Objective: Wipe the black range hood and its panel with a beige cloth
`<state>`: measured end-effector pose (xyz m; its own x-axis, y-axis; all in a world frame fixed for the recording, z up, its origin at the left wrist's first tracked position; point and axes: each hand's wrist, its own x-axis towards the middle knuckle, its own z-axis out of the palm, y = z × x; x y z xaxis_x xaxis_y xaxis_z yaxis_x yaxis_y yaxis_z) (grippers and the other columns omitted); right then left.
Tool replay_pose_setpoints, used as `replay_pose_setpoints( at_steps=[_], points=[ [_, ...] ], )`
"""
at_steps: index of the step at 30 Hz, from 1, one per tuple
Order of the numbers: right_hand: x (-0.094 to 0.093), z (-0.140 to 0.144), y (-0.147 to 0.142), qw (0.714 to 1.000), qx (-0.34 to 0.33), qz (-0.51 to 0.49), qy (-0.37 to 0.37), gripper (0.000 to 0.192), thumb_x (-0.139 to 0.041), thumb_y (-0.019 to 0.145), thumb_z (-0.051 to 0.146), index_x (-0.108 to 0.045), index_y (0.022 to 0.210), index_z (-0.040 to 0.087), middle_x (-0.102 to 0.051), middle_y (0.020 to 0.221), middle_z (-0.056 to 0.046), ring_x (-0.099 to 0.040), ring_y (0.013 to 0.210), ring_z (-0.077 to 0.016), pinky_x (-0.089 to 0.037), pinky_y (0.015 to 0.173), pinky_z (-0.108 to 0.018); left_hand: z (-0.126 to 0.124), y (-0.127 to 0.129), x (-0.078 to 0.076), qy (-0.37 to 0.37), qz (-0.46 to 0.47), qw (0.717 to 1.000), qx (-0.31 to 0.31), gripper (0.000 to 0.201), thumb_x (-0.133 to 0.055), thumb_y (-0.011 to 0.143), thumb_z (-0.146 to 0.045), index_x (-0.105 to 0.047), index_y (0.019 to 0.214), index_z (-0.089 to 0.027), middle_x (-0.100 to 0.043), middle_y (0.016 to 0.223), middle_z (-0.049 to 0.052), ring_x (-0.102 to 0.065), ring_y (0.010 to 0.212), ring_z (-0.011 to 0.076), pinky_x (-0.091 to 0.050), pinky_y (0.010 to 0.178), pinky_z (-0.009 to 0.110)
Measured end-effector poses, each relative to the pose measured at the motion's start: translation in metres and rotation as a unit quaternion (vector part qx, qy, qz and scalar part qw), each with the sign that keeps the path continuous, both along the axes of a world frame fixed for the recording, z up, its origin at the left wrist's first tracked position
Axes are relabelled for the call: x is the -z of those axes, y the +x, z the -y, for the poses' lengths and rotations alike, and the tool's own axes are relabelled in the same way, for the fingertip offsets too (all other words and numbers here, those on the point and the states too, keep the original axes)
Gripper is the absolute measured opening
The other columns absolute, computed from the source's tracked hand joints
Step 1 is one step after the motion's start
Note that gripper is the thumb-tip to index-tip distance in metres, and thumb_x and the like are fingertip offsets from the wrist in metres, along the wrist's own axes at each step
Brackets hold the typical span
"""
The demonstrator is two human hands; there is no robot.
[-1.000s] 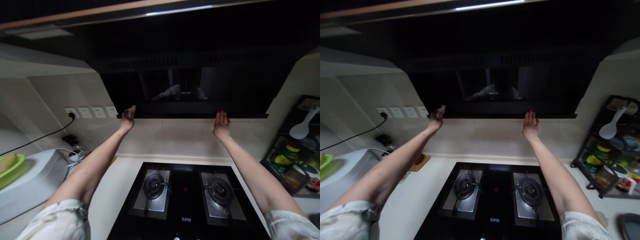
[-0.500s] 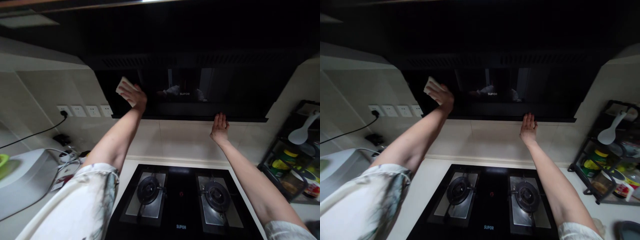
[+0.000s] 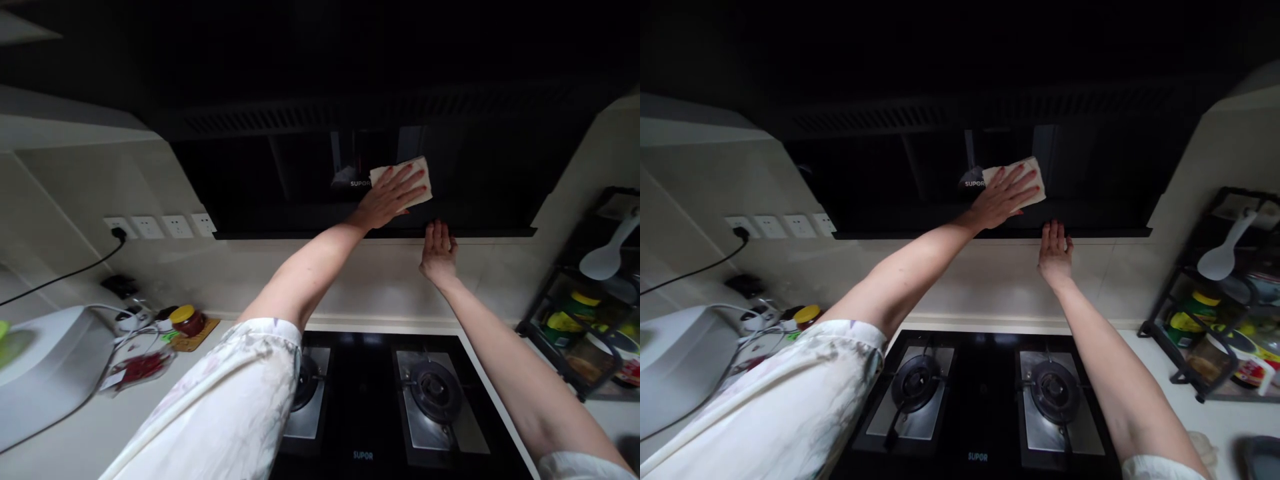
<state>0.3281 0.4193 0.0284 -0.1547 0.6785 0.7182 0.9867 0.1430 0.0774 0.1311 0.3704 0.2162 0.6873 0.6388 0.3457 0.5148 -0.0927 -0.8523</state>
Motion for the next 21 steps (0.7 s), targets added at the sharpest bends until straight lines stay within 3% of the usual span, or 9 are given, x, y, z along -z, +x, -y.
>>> replay_pose_setpoints(
  at_steps=[2,4,6,10,13,16,21],
  points=[
    [-0.001,0.0,0.0,1.0,0.003,-0.008,-0.009,0.097,-0.048,0.087,0.01,-0.004,0.174,0.003,-0.011,0.178,-0.025,-0.016,0.165,-0.0375,-0.028,0.128,-0.058,0.0,-0.024,-0.001,-0.021,0.08,0.995,0.048,0.047,-0.045,0.11,-0.03,-0.063,0.148,-0.011,-0.009,0.177,0.011,0.006,0.161,0.0322,-0.018,0.129,0.054],
    [-0.004,0.002,-0.002,1.0,0.004,-0.018,-0.024,0.098,-0.049,0.086,0.01,-0.005,0.174,0.003,-0.011,0.178,-0.025,-0.015,0.166,-0.0372,-0.026,0.129,-0.058,0.0,-0.056,0.004,-0.05,0.208,0.972,0.092,0.062,-0.053,0.11,-0.037,-0.038,0.168,-0.023,-0.009,0.179,0.007,0.012,0.162,0.0259,0.0,0.133,0.054],
    [-0.009,0.004,-0.003,0.999,-0.007,-0.025,-0.04,0.098,-0.051,0.086,0.011,-0.006,0.174,0.002,-0.01,0.178,-0.025,-0.014,0.166,-0.0374,-0.024,0.13,-0.058,0.002,-0.091,0.012,-0.071,0.312,0.944,0.081,0.066,-0.052,0.111,-0.037,-0.027,0.171,-0.029,-0.007,0.181,0.003,0.019,0.161,0.0219,0.011,0.132,0.052],
    [-0.021,0.013,-0.003,0.994,-0.042,-0.043,-0.089,0.105,-0.056,0.082,0.011,-0.005,0.173,0.002,-0.003,0.179,-0.024,-0.007,0.167,-0.0375,-0.023,0.131,-0.058,0.012,-0.156,0.041,-0.025,0.46,0.886,0.046,0.073,-0.055,0.106,-0.036,-0.026,0.172,-0.022,0.002,0.181,0.007,0.016,0.165,0.0318,0.007,0.133,0.065],
    [-0.015,0.029,0.008,0.99,-0.047,-0.091,-0.102,0.113,-0.059,0.077,0.012,0.0,0.173,0.004,0.006,0.179,-0.023,-0.001,0.165,-0.0406,-0.029,0.126,-0.062,0.026,-0.191,0.067,-0.004,0.518,0.855,0.025,0.079,-0.048,0.104,-0.048,-0.019,0.172,-0.019,0.01,0.18,0.01,0.015,0.165,0.0341,0.004,0.133,0.065],
    [0.021,0.058,0.039,0.984,-0.033,-0.149,-0.093,0.106,-0.057,0.082,0.018,-0.004,0.174,0.008,0.005,0.179,-0.022,-0.01,0.162,-0.0422,-0.036,0.121,-0.062,0.041,-0.21,0.09,-0.015,0.559,0.828,-0.025,0.09,-0.042,0.099,-0.06,-0.01,0.173,-0.02,0.018,0.179,0.009,0.017,0.165,0.0331,0.0,0.133,0.062],
    [0.131,0.125,0.13,0.959,0.048,-0.199,-0.195,0.079,-0.047,0.092,0.024,-0.032,0.166,0.002,-0.027,0.17,-0.028,-0.033,0.153,-0.0362,-0.037,0.124,-0.053,0.045,-0.224,0.11,-0.065,0.611,0.783,-0.097,0.095,-0.022,0.093,-0.077,0.006,0.173,-0.035,0.031,0.174,-0.005,0.02,0.164,0.0351,0.01,0.129,0.063]
  ],
)
